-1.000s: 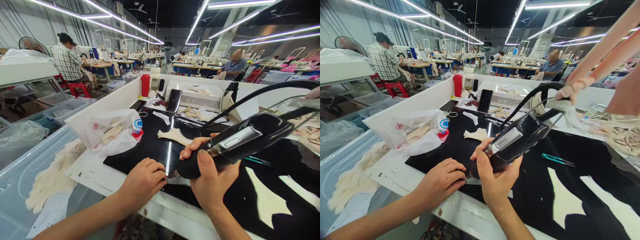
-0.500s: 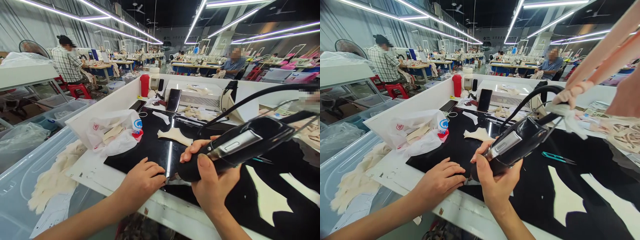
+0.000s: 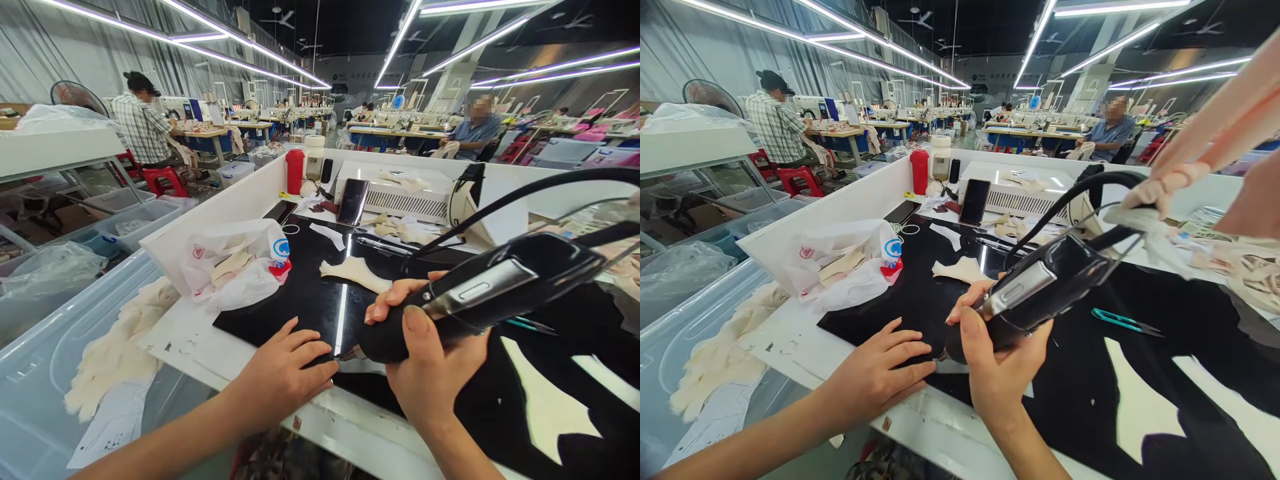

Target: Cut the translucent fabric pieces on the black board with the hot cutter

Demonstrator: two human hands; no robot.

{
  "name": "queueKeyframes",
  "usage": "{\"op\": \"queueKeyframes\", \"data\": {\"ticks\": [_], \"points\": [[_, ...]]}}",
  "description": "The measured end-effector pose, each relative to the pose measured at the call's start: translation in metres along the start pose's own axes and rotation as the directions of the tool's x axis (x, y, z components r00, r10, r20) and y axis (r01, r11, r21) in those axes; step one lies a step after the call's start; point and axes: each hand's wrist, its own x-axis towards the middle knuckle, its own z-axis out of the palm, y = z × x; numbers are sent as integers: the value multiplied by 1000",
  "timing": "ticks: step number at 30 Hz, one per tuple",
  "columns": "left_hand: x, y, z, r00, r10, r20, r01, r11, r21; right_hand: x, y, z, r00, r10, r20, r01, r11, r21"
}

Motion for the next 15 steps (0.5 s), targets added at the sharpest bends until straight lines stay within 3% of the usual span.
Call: {"op": "queueKeyframes", "data": {"ticks": [15], "points": [[-3,0,3,1000,-5,16,5,1000,-8,0,1,6,1000,5,6,-5,1000,-2]]}}
